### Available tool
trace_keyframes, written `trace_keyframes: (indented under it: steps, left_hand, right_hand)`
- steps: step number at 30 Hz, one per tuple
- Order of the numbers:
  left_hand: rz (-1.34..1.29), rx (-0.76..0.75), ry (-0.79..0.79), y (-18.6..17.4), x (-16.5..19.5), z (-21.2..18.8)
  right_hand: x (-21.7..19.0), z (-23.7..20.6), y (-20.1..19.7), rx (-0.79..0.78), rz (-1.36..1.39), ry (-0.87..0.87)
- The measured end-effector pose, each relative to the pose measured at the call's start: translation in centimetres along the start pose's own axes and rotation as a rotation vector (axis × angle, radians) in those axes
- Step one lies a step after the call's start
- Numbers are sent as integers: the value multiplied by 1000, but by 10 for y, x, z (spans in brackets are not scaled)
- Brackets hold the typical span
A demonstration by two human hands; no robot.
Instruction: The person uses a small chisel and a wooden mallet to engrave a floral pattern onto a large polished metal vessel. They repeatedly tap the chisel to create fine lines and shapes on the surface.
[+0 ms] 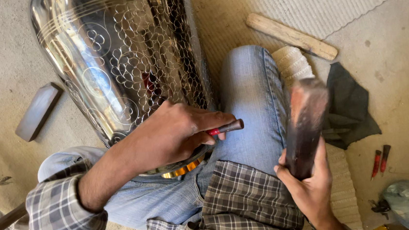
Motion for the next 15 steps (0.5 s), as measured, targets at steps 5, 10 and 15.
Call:
trace_keyframes:
  steps: [5, 10, 15]
  left_hand:
    - [-31, -41, -48, 0, 2, -1]
    - [4, -16, -48, -2, 4, -2]
    - [19, 60, 1, -3, 7, -6]
  right_hand:
    - [-2, 6, -5, -1, 17, -45]
    - [9, 13, -4, -161, -154, -61]
    - [11, 13, -2, -239, -268, -69]
Point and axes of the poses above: each hand's wrist, its own z-axis towards the middle knuckle, its own y-axis out of the palm, x = y × z, the point moved 3 cm from there along z, towards the middle knuckle, and after that the axes turned 8 degrees about z, right-handed, at the moved point
